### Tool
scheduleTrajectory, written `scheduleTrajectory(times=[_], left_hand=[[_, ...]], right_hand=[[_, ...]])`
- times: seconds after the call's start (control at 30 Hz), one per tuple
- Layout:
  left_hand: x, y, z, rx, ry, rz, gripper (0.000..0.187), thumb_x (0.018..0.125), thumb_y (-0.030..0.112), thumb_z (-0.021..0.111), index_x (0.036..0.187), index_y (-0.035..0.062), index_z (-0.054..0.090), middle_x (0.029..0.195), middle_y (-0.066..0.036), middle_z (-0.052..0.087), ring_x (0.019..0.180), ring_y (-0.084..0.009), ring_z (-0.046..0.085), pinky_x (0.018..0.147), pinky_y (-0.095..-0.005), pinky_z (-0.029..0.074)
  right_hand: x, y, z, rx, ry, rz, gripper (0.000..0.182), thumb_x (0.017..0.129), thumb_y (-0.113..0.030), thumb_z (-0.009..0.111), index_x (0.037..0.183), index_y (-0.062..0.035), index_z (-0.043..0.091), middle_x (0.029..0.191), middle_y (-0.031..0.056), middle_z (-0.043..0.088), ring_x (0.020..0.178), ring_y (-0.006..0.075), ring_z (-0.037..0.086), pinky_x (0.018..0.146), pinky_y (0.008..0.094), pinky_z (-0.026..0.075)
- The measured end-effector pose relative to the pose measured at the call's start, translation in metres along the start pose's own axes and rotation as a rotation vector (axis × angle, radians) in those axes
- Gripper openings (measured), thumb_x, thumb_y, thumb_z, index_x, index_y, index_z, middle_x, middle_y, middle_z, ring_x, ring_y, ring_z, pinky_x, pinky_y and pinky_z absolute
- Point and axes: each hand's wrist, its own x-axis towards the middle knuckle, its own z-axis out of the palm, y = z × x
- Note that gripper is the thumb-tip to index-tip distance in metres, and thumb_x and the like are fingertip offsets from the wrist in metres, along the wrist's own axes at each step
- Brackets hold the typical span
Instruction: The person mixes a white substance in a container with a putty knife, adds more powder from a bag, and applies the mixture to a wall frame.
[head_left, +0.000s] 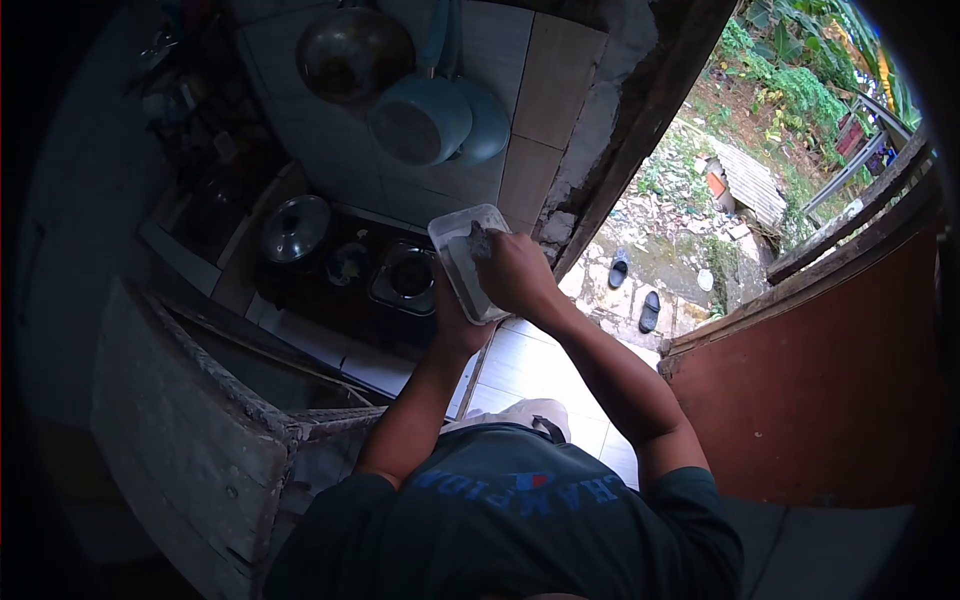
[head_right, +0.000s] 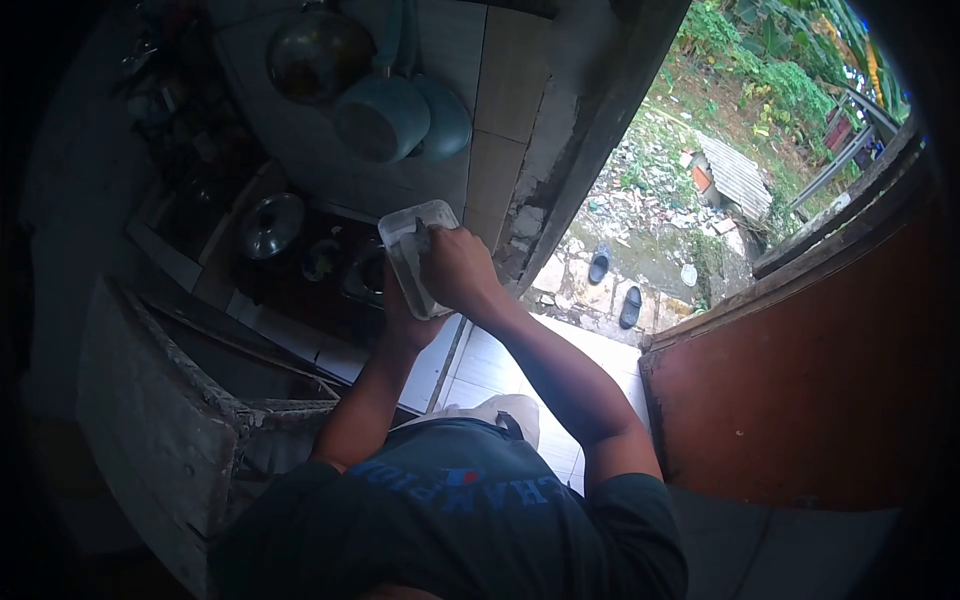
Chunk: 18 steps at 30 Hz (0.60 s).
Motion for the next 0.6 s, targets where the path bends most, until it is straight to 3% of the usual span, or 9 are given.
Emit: scheduleTrajectory(times=[0.2, 0.27, 0.33, 0.43, 0.53, 0.6], left_hand=[[-0.001, 0.003, 0.008, -0.026, 0.012, 0.017, 0.062, 0.102, 0.062, 0.033, 0.143, 0.0171, 0.047, 0.136, -0.004, 0.056, 0.127, -0.0224, 0.055, 0.109, -0.0448, 0.044], [0.009, -0.002, -0.011, 0.034, -0.008, 0.114, 0.061, 0.102, 0.061, 0.034, 0.142, 0.0169, 0.047, 0.135, -0.005, 0.056, 0.125, -0.0225, 0.056, 0.109, -0.0438, 0.043], [0.009, -0.002, -0.017, -0.06, -0.035, 0.055, 0.058, 0.103, 0.059, 0.035, 0.141, 0.0169, 0.048, 0.134, -0.006, 0.056, 0.125, -0.022, 0.056, 0.109, -0.0432, 0.043], [0.005, -0.002, -0.008, 0.035, 0.072, 0.082, 0.062, 0.1, 0.065, 0.037, 0.138, 0.018, 0.052, 0.132, -0.004, 0.059, 0.124, -0.0216, 0.058, 0.104, -0.0419, 0.047], [0.002, 0.0, -0.007, -0.073, 0.049, 0.03, 0.064, 0.099, 0.067, 0.036, 0.139, 0.0191, 0.051, 0.133, -0.004, 0.059, 0.125, -0.0231, 0.057, 0.105, -0.0452, 0.046], [0.001, -0.001, -0.007, 0.0, 0.121, 0.078, 0.076, 0.095, 0.073, 0.036, 0.15, 0.0208, 0.039, 0.146, -0.005, 0.049, 0.136, -0.0275, 0.048, 0.108, -0.0545, 0.042]], right_hand=[[0.0, -0.006, -0.012, 0.048, 0.047, -0.009, 0.028, 0.084, -0.014, 0.066, 0.106, 0.0044, 0.066, 0.086, 0.0299, 0.068, 0.087, 0.0465, 0.067, 0.078, 0.0512, 0.055], [-0.006, -0.012, 0.004, -0.013, 0.034, -0.038, 0.029, 0.084, -0.015, 0.065, 0.106, 0.0037, 0.066, 0.086, 0.03, 0.068, 0.086, 0.0467, 0.067, 0.078, 0.0518, 0.055], [-0.008, -0.02, 0.01, -0.058, 0.031, -0.037, 0.029, 0.084, -0.016, 0.063, 0.106, 0.0026, 0.066, 0.086, 0.03, 0.068, 0.086, 0.0469, 0.067, 0.078, 0.0525, 0.055], [-0.005, -0.023, 0.009, -0.087, -0.004, -0.006, 0.031, 0.084, -0.016, 0.061, 0.108, 0.003, 0.065, 0.085, 0.0296, 0.068, 0.085, 0.0468, 0.067, 0.077, 0.0526, 0.055], [0.006, -0.012, 0.003, -0.081, 0.045, -0.034, 0.029, 0.083, -0.015, 0.063, 0.104, 0.004, 0.066, 0.084, 0.029, 0.068, 0.083, 0.0464, 0.068, 0.076, 0.0516, 0.055], [0.012, -0.007, -0.008, -0.028, 0.087, -0.075, 0.024, 0.082, -0.014, 0.065, 0.099, 0.0036, 0.068, 0.082, 0.0285, 0.067, 0.082, 0.0458, 0.068, 0.074, 0.0503, 0.056]])
